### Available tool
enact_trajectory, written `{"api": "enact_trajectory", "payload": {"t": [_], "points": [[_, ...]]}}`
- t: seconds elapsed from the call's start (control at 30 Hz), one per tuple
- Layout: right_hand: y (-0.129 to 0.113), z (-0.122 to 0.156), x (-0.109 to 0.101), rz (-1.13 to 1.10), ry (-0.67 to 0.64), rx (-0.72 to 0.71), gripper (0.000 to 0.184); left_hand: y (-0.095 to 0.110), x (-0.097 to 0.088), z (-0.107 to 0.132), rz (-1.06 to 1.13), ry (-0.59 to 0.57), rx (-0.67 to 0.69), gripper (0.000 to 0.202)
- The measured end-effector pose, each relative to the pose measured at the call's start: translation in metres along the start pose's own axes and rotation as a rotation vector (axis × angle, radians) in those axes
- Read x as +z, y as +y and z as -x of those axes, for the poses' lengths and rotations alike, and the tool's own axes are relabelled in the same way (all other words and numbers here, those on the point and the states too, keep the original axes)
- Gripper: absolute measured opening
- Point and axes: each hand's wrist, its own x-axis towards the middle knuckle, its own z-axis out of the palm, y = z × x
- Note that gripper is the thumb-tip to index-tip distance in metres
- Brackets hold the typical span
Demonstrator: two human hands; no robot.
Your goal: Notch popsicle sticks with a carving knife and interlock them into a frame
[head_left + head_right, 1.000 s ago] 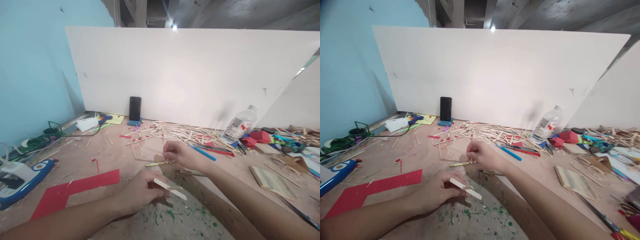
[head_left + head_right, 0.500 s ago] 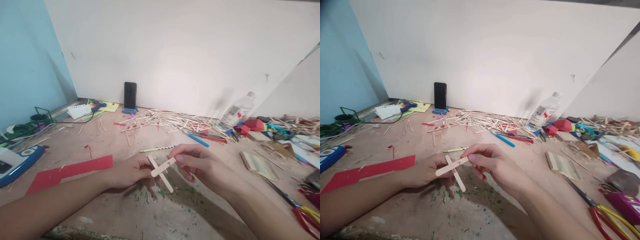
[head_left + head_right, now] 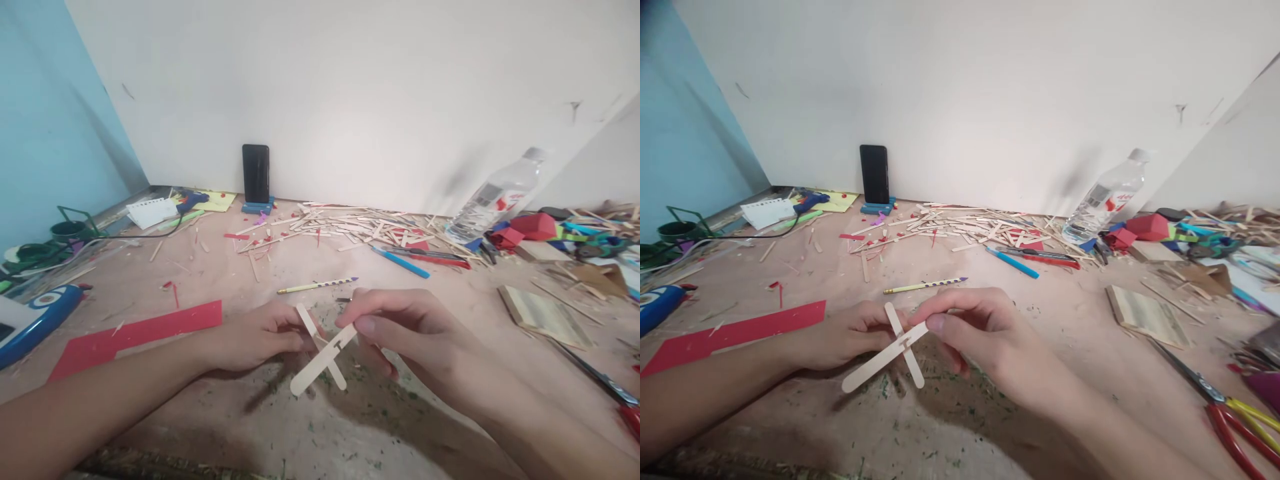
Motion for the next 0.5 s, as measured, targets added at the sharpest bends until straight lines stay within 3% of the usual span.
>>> {"api": "enact_trajectory", "payload": {"t": [0.3, 0.5], "points": [[-0.0058, 0.0010, 0.0024, 0.101, 0.007, -0.019, 0.021, -0.0007, -0.0002, -0.0004, -0.013, 0.006, 0.019, 0.023], [-0.0053, 0.0021, 0.0043, 0.164, 0.084, -0.053, 0.019, 0.0012, 0.0019, 0.0003, -0.017, 0.025, 0.031, 0.026]]}}
